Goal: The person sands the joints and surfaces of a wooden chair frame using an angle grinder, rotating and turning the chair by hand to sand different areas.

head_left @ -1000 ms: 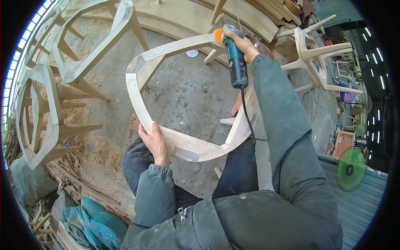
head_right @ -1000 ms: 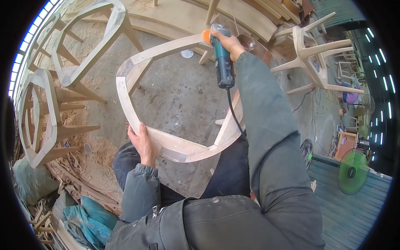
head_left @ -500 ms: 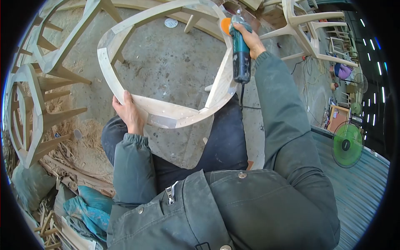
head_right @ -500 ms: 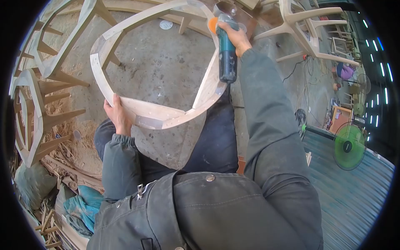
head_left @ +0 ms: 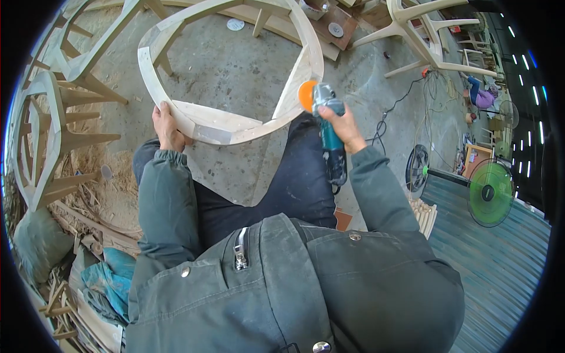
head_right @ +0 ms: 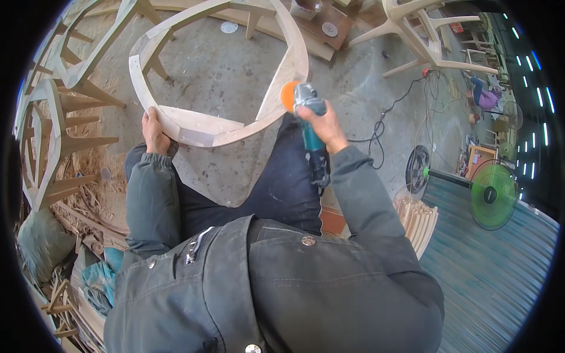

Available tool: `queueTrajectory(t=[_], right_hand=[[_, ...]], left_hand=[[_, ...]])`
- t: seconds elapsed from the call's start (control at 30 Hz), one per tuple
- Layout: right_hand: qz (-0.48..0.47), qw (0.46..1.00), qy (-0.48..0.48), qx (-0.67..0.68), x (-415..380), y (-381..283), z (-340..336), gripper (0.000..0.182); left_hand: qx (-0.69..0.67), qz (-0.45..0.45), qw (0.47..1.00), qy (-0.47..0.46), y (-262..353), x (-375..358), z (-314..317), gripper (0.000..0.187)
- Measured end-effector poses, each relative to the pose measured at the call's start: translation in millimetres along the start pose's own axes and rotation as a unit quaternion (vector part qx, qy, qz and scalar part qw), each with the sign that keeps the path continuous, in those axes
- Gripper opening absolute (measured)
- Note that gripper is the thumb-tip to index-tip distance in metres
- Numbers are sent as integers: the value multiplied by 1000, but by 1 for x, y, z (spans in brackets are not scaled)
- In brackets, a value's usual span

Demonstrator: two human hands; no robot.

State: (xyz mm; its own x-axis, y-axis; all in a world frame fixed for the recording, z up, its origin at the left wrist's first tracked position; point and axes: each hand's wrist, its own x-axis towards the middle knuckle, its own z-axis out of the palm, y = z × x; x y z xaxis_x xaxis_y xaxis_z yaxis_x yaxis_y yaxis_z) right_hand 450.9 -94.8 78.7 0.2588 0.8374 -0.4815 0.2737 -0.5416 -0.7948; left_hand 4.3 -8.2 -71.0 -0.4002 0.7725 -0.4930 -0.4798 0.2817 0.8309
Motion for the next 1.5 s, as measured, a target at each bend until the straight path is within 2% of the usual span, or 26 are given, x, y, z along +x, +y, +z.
queueTrajectory(t=[0.07, 0.13, 0.2, 0.27, 0.33, 0.37, 0.4, 0.47, 0.5, 0.53, 0.6, 0.67, 0.73, 0.8, 0.87, 0.93, 1.0, 1.03, 1.07, 1.13, 1.17, 1.2, 1.3, 1.33, 1.4, 1.5], right_hand=[[-14, 998, -7, -55, -37, -15, 10, 87], [-74, 991, -58, -92, -44, -5, 18, 89], [-72, 989, -80, -105, -42, -15, 18, 91], [-63, 993, -14, -104, -18, -25, 18, 93], [-45, 989, 81, -119, 40, -13, 1, 92], [-30, 996, 44, -71, 63, -22, -8, 88], [-14, 1000, 6, -25, 84, -33, -17, 85], [5, 1000, 17, 12, 118, -40, -28, 75], [3, 1000, 1, 28, 116, -45, -32, 71], [2, 999, -18, 44, 114, -49, -33, 67], [0, 997, -65, 48, 92, -39, -25, 64], [25, 993, -115, -7, 43, -31, -10, 66], [-18, 992, -116, -52, 0, -15, 22, 71], [-65, 987, -125, -78, -43, -16, 64, 76], [-106, 972, -190, -94, -60, -33, 100, 85], [-125, 955, -206, -175, -61, -40, 133, 82], [-134, 947, -231, -179, -63, -64, 169, 84], [-161, 939, -235, -193, -59, -70, 188, 86], [-164, 937, -238, -198, -55, -75, 206, 86], [-218, 915, -215, -262, -53, -88, 234, 88], [-211, 916, -233, -252, -58, -102, 240, 88], [-211, 915, -237, -250, -59, -100, 241, 88], [-175, 921, -257, -232, -56, -93, 219, 81], [-174, 922, -256, -235, -58, -86, 204, 81], [-99, 958, -218, -161, -56, -61, 165, 84], [-130, 969, -163, -135, -52, -24, 96, 74]], left_hand=[[-21, -28, 999, 10, 2, -6, -1, 34], [33, -42, 998, -43, 1, -2, -10, 45], [61, -43, 996, -43, 3, -6, -10, 48], [95, -47, 994, -40, 7, -9, -16, 51], [179, -36, 979, -86, 9, 1, -26, 56], [151, -26, 988, -28, 23, -15, -11, 47], [149, -26, 988, -19, 28, -17, -10, 47], [138, -70, 986, -64, 32, -15, -12, 47], [140, -70, 986, -57, 34, -18, -9, 47], [115, -45, 988, -88, 9, 10, -26, 48], [138, -48, 987, -71, 18, -1, -20, 50], [142, -38, 987, -71, 22, -4, -18, 56], [204, -87, 973, -60, 39, -15, -14, 59], [178, -110, 977, -44, 32, -13, -16, 59], [176, -102, 976, -74, 41, -23, -15, 60], [176, -89, 978, -62, 53, -29, -15, 60], [54, -181, 982, -18, 50, -20, -19, 62], [0, -151, 987, 60, 42, -10, -25, 66], [-6, -150, 987, 63, 42, -6, -30, 66], [-66, -63, 981, 173, 43, 2, -44, 68], [-57, -49, 980, 183, 43, 6, -50, 67], [-57, -47, 980, 187, 42, 6, -57, 67], [-55, -128, 976, 166, 52, 0, -57, 62], [-57, -131, 976, 165, 54, 0, -55, 62], [-54, -117, 980, 151, 58, -4, -47, 63], [-25, -109, 989, 99, 50, -1, -31, 66]])
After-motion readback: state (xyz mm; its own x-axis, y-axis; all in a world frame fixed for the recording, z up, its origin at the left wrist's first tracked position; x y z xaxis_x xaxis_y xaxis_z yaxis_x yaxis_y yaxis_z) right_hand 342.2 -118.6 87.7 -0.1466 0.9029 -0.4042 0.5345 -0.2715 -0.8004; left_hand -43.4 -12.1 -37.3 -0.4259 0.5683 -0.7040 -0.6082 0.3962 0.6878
